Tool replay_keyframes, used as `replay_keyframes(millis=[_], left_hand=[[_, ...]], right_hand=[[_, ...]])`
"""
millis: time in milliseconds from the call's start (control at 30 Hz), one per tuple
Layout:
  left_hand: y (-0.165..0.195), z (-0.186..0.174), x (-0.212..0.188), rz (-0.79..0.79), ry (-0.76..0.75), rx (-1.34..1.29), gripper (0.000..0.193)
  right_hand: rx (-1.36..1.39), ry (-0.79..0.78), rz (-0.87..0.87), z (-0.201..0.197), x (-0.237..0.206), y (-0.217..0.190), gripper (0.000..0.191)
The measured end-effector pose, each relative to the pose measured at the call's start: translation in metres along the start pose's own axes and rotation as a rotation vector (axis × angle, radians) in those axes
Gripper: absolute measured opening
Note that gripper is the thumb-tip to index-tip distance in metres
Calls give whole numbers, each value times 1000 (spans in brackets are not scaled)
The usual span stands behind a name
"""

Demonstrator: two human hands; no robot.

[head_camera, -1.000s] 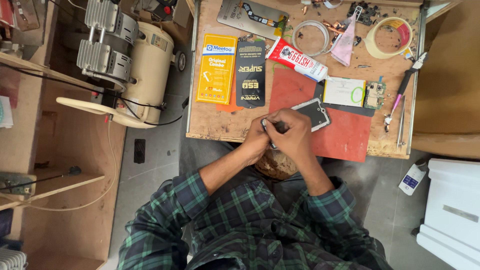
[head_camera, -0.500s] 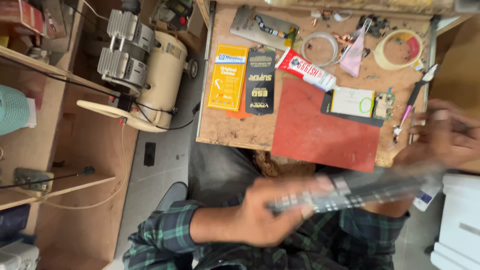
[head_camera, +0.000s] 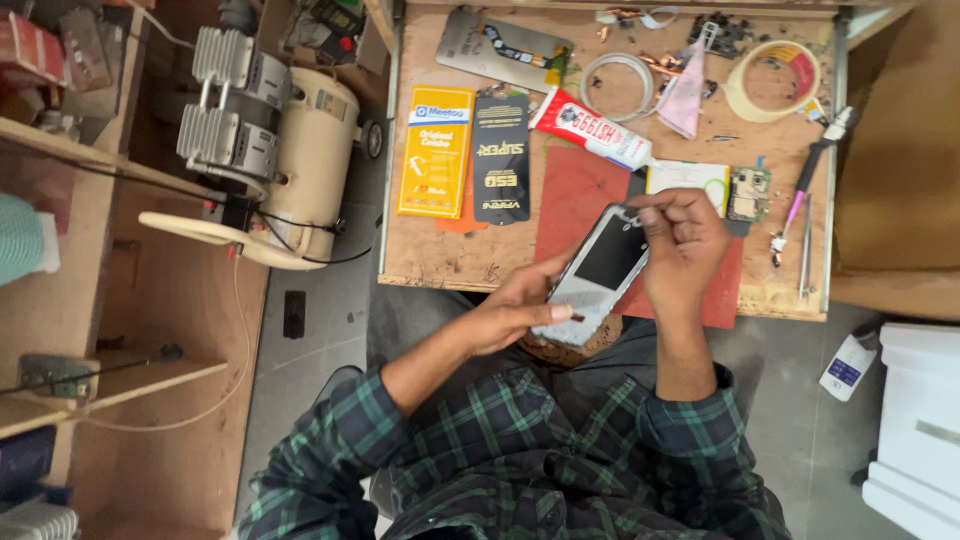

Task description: The person cleans the edges of a disassembled smartphone chassis with a small cloth, then applies adhesive tape along the perimeter. The person handles the chassis and adhesive tape throughout the clip.

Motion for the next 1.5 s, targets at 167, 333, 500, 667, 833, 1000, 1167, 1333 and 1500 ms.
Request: replay_keyframes(millis=[167, 333, 500, 667, 833, 1000, 1167, 1333, 1500], left_hand=[[-14, -11, 20, -130, 29, -234, 83], [-15, -12, 25, -60, -25, -315, 76], [-27, -18, 24, -76, 57, -369, 75], [-47, -26, 25, -67, 126, -478, 73], [-63, -30, 27, -43, 159, -465, 67], [-62, -29, 27, -49, 177, -461, 70], [-61, -25, 26, -51, 176, -453, 71], [-63, -26, 25, -33, 178, -376, 71], [-57, -24, 25, -10, 162, -307, 73]], right_hand=[[-240, -99, -143, 26, -9, -17, 7], [-263, 3, -272, 21, -5, -35, 9], [18, -52, -130, 33, -16, -21, 8], [-194, -37, -164, 43, -24, -18, 12], [-192, -31, -149, 52, -29, -16, 14], [-310, -30, -228, 53, -27, -17, 13], [-355, -13, -259, 53, -27, -20, 14], [-375, -13, -358, 56, -27, -25, 15], [-352, -183, -395, 56, -23, -29, 16]])
Point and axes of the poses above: each hand's wrist, its own x-axis towards the middle knuckle, its own z-axis out of the palm, y = z × x, the point moved 3 cm from there along x, towards the middle knuckle, and after that the axes turned 2 degrees about -x, right-handed, at the moved point
